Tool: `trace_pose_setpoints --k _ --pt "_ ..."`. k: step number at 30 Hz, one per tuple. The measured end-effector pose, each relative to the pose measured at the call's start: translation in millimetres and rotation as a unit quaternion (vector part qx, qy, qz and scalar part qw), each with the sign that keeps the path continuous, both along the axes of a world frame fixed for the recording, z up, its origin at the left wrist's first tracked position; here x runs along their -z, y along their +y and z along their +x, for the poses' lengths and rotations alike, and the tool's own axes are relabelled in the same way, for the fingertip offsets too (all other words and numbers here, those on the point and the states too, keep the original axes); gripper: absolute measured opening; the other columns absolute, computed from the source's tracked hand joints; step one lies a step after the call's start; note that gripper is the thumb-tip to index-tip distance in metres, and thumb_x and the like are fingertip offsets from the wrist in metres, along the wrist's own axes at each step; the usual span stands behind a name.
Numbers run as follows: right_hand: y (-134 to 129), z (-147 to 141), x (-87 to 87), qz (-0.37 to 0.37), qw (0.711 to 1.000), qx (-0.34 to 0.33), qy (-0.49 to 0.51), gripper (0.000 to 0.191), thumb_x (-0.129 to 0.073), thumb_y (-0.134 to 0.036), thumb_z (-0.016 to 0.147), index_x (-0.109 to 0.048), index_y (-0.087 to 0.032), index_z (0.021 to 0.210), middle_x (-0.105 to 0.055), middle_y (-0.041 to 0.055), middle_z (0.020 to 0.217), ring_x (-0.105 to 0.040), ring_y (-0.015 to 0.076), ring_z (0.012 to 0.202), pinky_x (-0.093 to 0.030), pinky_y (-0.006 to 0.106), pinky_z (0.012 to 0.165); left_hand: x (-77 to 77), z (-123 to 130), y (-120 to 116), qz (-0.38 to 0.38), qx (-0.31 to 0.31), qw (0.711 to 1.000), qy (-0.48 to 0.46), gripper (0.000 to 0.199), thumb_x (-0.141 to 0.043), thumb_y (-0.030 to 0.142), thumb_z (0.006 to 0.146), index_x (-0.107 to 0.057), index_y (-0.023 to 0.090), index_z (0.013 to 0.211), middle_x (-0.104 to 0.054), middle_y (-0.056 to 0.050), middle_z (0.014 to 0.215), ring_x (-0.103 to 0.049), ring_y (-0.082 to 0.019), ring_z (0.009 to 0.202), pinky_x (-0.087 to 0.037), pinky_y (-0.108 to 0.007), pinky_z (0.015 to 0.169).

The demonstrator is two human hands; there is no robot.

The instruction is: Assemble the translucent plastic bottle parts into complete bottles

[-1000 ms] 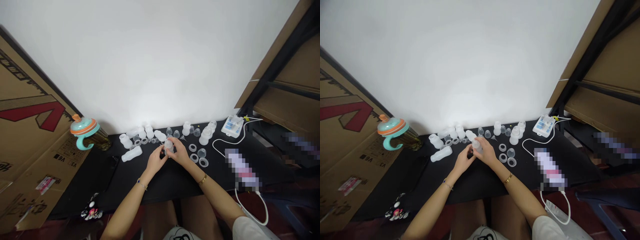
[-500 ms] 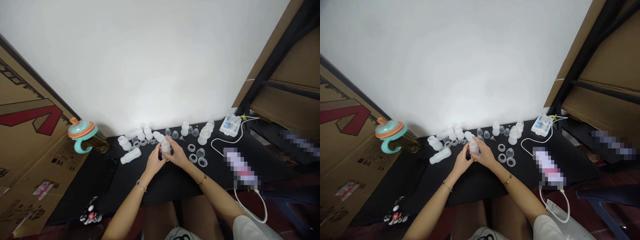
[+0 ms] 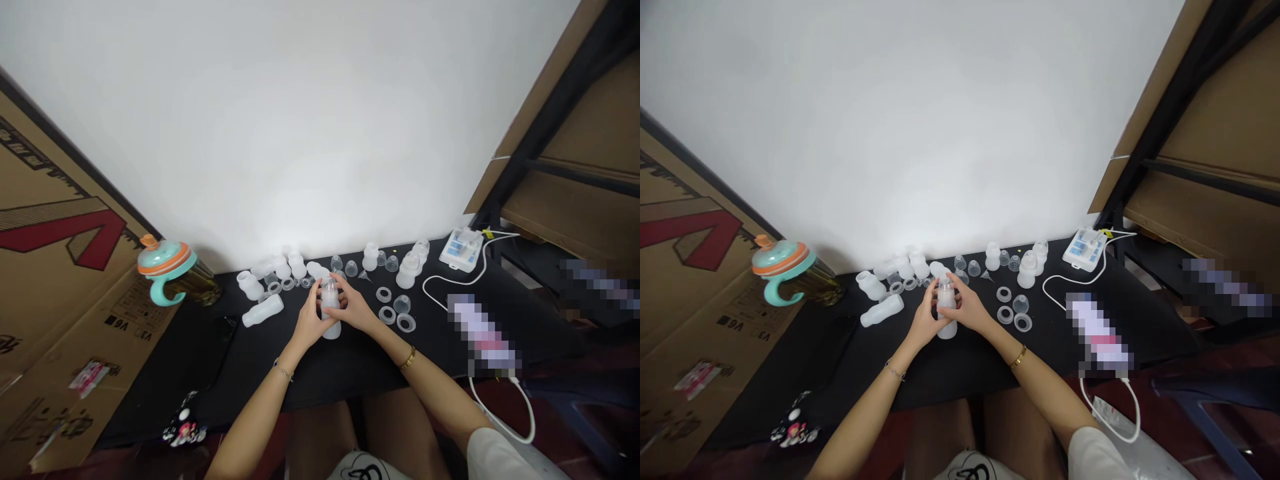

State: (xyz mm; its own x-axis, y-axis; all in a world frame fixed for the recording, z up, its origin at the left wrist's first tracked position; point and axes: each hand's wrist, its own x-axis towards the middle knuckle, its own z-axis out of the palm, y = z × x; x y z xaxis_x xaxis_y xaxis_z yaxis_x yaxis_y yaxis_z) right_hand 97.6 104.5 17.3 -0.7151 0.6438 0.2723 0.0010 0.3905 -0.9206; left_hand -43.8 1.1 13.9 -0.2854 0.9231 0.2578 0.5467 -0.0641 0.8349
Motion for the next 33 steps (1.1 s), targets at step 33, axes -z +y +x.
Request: trace_pose_setpoints --k 33 --pt "5 7 -6.8 -0.114 0.986 -0.097 -0.072 0.105 -0.086 -0.037 0.071 -0.028 -0.028 0.158 -0.070 -0.0007 0.087 -0.067 0.0161 0.071 -0.054 0.026 0.064 4.9 2 2 -0.049 -0.027 0.998 0.020 0.106 -0.078 0.033 0.072 -0.018 0.027 0.160 -0.075 -0.006 0.105 -0.073 -0.027 0.087 -0.053 -0.033 0.074"
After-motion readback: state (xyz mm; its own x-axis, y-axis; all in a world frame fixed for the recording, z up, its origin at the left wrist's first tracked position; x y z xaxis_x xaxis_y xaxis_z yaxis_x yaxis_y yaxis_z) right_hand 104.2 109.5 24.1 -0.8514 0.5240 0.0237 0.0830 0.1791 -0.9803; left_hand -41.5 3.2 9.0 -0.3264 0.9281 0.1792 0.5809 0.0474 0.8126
